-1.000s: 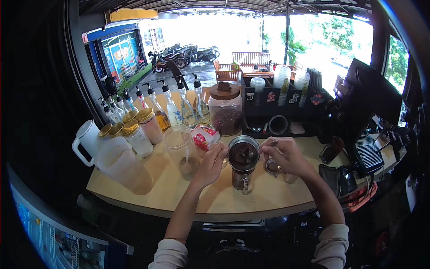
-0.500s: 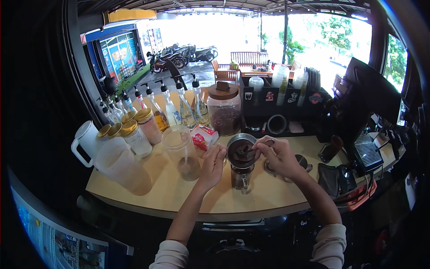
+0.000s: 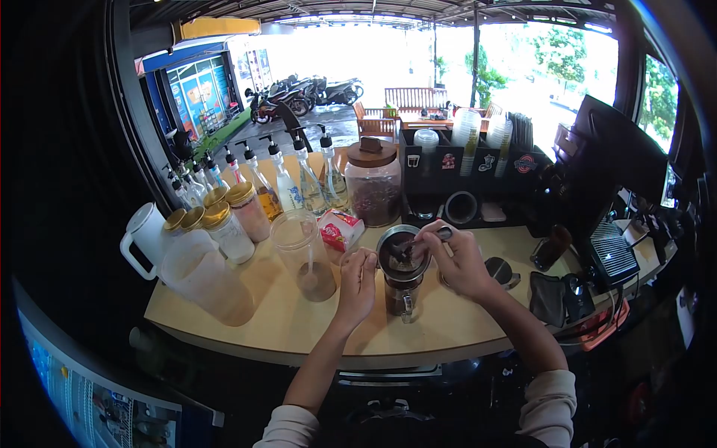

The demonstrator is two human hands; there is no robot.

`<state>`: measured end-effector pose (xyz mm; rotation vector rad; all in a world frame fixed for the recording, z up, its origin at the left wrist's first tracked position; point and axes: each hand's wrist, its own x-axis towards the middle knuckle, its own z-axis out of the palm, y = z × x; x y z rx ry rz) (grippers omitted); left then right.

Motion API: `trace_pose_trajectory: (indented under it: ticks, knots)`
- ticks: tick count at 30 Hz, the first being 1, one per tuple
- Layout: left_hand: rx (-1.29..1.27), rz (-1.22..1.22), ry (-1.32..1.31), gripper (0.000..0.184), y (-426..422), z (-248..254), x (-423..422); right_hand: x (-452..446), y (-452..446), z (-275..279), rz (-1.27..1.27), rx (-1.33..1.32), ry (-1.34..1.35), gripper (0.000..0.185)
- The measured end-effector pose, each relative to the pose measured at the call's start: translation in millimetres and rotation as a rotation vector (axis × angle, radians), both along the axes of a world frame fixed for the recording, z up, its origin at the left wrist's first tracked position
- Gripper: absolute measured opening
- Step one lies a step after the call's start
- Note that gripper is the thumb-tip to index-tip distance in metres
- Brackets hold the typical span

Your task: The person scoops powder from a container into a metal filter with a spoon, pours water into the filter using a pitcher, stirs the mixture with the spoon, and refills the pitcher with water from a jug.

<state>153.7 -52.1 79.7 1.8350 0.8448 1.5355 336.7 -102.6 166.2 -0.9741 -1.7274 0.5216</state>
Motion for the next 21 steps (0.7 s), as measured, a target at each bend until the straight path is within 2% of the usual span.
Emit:
trace_pose_trajectory:
  ticks: [2, 5, 9, 11, 13, 15, 18, 21]
  knots:
    - [0.009, 0.012, -0.026, 0.028, 0.0, -2.3, 2.4, -1.0, -1.5, -4.5, 0.037, 0.021, -0.134, 0.017]
    - [-0.043, -0.053, -0.129, 0.027, -3.8, -5.5, 6.3, -2.0, -3.4, -1.1, -0.048, 0.076, -0.198, 0.016]
    - [-0.035, -0.053, -0.134, 0.026, -4.3, -11.8, 7.7, -6.7, -3.6, -0.3, -0.106, 0.176, -0.214, 0.014]
    - [-0.060, -0.067, -0.167, 0.025, -5.8, -10.3, 7.9, -7.0, -5.3, -2.1, -0.023, 0.240, -0.339, 0.012]
    - [-0.021, -0.031, -0.125, 0.025, -7.1, -7.2, 7.2, -6.0, -4.7, -1.8, -0.048, 0.248, -0.320, 0.012]
    - [0.015, 0.008, -0.085, 0.025, -7.9, -3.8, 5.6, -1.4, -0.8, -2.6, 0.038, 0.082, -0.111, 0.013]
    - [0.048, 0.029, -0.012, 0.025, -4.4, 2.0, -0.6, 7.4, 0.2, 2.3, 0.109, 0.075, -0.269, 0.012]
    - [0.105, 0.044, 0.079, 0.025, -0.7, 7.3, -3.2, 15.8, 5.3, 6.0, 0.145, 0.075, -0.193, 0.013]
